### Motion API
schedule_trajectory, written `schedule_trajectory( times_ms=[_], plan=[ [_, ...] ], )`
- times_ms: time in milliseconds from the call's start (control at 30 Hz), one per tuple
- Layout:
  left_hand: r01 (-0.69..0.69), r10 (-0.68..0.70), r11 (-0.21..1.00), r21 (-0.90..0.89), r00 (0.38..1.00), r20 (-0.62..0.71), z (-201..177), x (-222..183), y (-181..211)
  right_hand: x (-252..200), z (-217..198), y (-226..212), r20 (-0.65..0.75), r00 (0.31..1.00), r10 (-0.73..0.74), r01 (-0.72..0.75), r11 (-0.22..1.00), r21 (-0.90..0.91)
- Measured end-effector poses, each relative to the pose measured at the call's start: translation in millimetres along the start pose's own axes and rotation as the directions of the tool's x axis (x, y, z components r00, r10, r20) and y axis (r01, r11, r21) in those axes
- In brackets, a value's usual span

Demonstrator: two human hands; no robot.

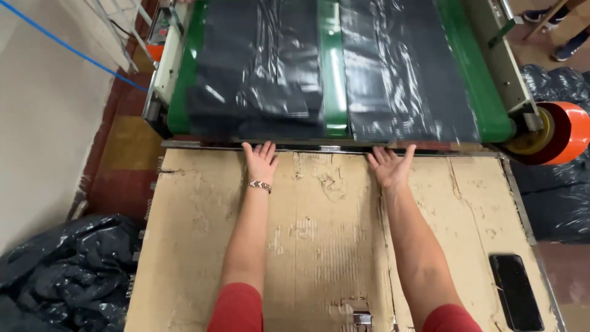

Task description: Folding plastic bags from a conveyor belt and placing them into a collection basket

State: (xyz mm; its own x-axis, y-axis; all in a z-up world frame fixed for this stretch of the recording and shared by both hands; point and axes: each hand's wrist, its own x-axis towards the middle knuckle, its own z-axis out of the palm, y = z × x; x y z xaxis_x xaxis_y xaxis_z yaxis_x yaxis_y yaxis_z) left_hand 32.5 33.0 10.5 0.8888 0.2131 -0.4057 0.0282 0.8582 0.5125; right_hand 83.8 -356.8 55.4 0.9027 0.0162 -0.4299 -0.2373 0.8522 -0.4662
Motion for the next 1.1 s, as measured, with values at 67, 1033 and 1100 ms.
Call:
schedule_trajectory(
  times_ms=[67, 1033, 1100],
  plan=[
    [-0.019, 0.017, 0.999, -0.032, 0.997, -0.076, -8.5, -9.7, 0.3, 7.5, -11.5, -2.0, -0.132, 0.991, -0.019, 0.011, 0.998, -0.06],
    [-0.038, 0.367, -0.517, 0.855, 0.893, 0.262, -123.1, -548.0, 11.3, -346.2, -172.1, 184.4, 0.211, 0.977, 0.023, 0.166, 0.533, -0.83],
    [-0.159, 0.124, -0.71, 0.686, 0.931, 0.344, -117.1, -529.5, 9.2, -320.7, -205.3, 192.2, 0.269, 0.961, -0.058, 0.262, 0.491, -0.831]
  ],
)
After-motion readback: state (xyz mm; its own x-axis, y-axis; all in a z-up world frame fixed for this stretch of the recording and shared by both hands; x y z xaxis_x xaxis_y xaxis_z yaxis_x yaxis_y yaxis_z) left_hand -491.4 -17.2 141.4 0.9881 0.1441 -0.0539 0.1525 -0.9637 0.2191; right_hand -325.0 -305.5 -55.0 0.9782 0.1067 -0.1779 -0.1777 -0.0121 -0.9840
